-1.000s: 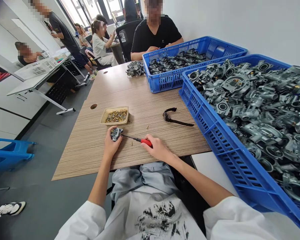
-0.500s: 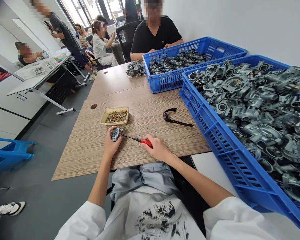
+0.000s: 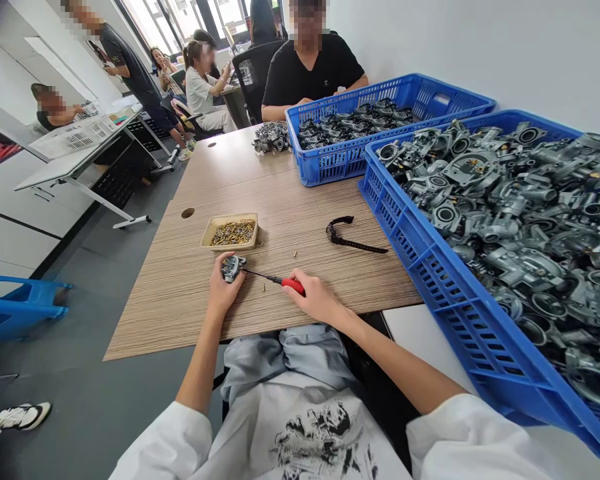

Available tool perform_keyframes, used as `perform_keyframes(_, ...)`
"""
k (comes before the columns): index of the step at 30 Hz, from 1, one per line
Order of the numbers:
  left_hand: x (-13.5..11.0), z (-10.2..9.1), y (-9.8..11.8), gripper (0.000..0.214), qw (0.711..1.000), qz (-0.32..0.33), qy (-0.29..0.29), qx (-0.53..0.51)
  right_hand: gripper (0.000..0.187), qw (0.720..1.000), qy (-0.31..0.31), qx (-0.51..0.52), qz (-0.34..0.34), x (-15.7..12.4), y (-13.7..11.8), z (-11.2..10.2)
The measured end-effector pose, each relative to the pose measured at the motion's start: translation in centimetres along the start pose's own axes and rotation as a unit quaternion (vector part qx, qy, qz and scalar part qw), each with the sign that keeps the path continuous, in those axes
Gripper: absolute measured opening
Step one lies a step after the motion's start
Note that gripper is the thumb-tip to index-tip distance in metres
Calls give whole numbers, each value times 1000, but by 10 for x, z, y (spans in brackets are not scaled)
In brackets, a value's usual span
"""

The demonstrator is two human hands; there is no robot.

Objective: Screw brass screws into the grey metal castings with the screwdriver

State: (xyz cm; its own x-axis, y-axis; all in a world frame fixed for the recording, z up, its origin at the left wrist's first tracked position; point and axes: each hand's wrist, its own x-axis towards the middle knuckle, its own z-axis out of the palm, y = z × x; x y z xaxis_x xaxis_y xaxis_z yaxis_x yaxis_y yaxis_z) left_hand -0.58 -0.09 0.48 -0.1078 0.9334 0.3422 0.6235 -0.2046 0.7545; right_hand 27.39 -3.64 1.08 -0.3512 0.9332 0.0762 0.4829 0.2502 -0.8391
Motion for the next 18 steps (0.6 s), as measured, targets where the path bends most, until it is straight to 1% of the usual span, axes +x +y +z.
perform_keyframes(18,0,1,-4,48,1000,1,1,1,24,1000,1,0,-3,0,-1,-1)
